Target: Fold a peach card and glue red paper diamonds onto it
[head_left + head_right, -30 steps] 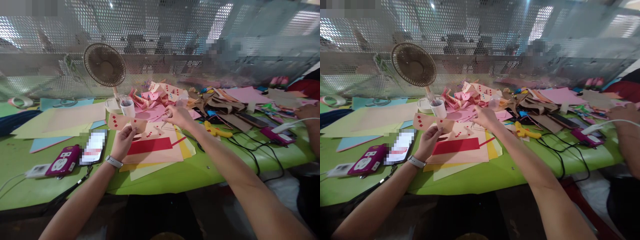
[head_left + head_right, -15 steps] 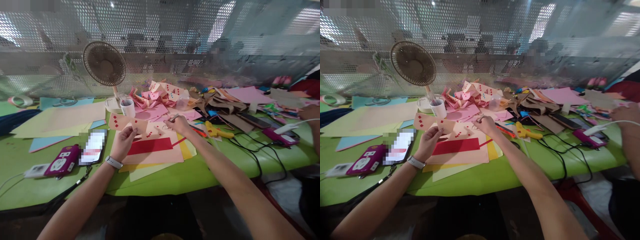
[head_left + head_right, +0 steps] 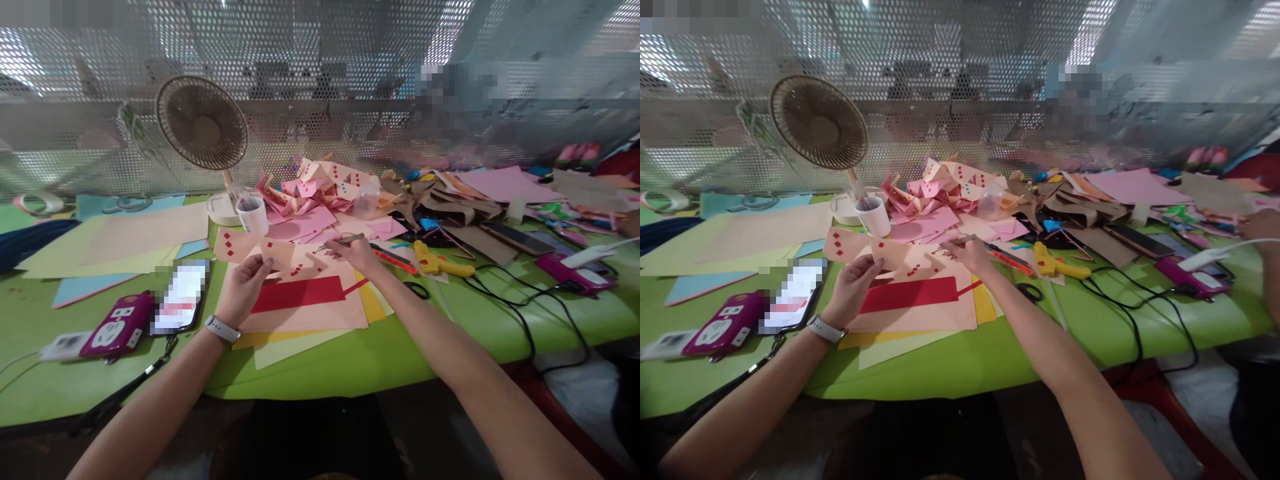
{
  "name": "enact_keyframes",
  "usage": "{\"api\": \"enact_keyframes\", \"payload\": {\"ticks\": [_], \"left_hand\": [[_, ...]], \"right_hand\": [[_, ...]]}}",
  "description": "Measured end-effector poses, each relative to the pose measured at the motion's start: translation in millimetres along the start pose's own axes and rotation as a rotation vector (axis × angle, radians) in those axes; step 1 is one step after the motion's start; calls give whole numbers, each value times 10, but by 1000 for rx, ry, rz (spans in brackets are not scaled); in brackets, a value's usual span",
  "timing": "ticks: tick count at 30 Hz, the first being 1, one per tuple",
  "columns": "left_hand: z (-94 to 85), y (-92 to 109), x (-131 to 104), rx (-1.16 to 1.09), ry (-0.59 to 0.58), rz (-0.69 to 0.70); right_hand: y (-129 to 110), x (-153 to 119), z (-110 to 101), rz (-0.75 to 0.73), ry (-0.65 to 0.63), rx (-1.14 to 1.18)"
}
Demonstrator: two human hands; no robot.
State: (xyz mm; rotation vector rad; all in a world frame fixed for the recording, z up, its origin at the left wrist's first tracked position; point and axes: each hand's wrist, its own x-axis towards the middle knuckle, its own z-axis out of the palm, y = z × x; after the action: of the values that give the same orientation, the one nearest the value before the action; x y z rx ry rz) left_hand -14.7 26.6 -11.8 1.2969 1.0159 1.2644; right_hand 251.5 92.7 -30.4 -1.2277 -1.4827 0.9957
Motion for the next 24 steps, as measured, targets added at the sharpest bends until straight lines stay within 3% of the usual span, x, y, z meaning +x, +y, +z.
{"api": "enact_keyframes", "payload": {"ticks": [24], "left_hand": [[-14, -9, -4, -10, -20, 10]], "right_hand": [[7, -31, 26, -24, -5, -12]]}}
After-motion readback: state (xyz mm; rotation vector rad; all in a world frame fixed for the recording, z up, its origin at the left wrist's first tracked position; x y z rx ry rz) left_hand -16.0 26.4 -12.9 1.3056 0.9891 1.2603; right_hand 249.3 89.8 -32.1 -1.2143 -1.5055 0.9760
